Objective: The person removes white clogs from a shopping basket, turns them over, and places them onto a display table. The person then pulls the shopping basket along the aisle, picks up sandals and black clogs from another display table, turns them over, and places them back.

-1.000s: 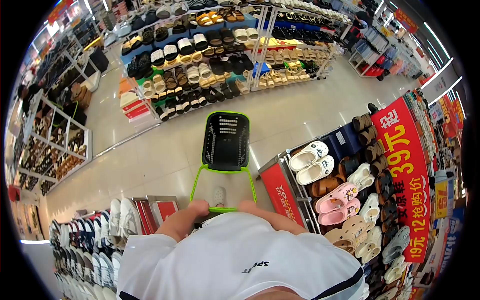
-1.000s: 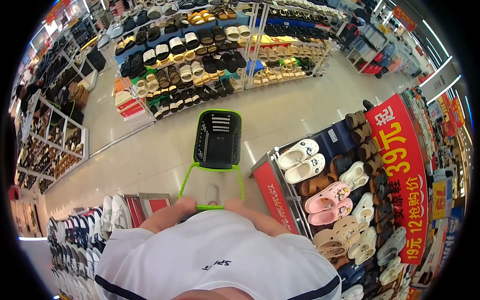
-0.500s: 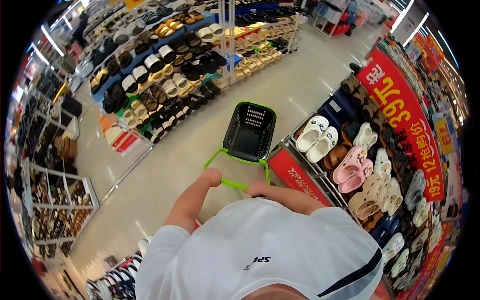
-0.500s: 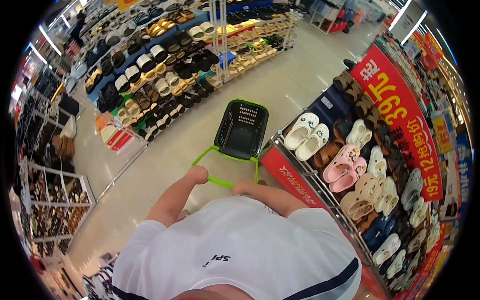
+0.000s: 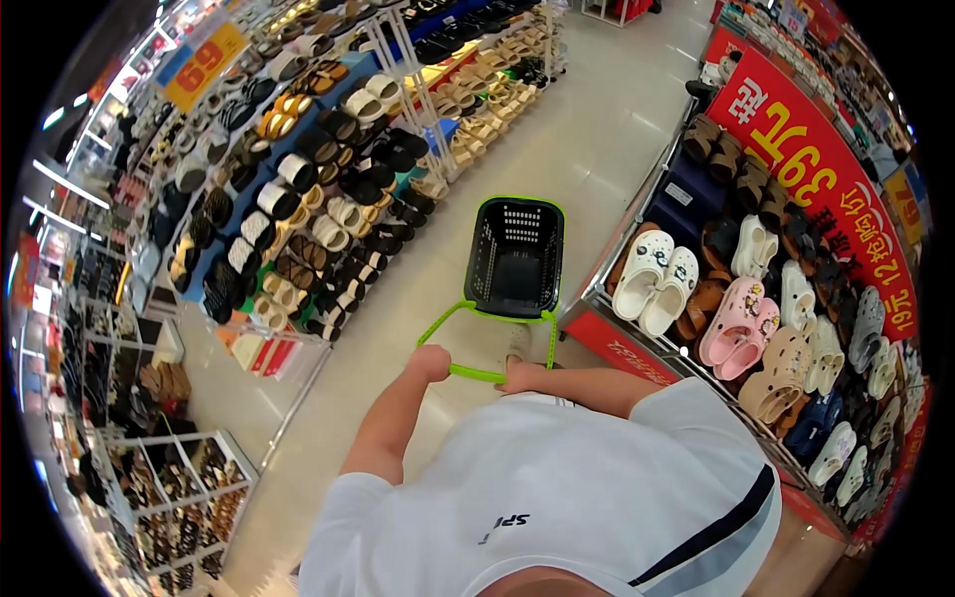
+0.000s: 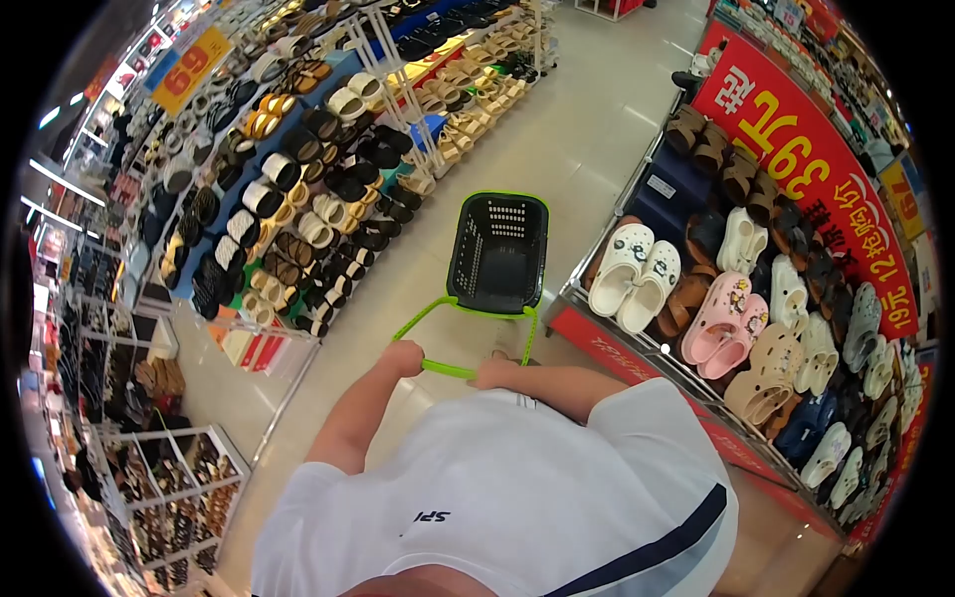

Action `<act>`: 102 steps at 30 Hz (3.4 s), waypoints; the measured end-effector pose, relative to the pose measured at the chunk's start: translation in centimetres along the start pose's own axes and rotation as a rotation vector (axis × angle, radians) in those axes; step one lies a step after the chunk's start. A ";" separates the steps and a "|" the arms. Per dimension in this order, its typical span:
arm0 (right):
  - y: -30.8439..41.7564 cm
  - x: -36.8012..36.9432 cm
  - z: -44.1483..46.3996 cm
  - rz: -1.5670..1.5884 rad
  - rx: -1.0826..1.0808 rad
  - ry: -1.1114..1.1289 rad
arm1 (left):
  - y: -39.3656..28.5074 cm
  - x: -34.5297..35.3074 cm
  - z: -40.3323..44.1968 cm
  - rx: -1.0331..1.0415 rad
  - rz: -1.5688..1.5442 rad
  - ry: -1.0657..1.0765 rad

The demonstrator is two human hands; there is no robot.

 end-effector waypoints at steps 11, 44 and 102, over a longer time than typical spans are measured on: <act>-1.5 -10.1 6.5 0.229 0.016 0.019 | 6.4 -11.0 8.4 0.088 0.102 0.057; 9.8 -23.2 28.5 0.365 0.367 -0.285 | 33.9 -23.2 23.4 0.508 0.156 -0.039; -24.6 -40.0 27.9 0.396 0.721 -0.390 | 11.5 -46.6 52.4 0.694 0.223 0.239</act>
Point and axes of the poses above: each hand's wrist, its own z-axis towards the middle knuckle, its own x-axis out of the palm, y = z × x, the point moved 3 cm from there along z, towards the middle knuckle, and after that the axes turned 1 degree about -z, right-handed, at the moved point
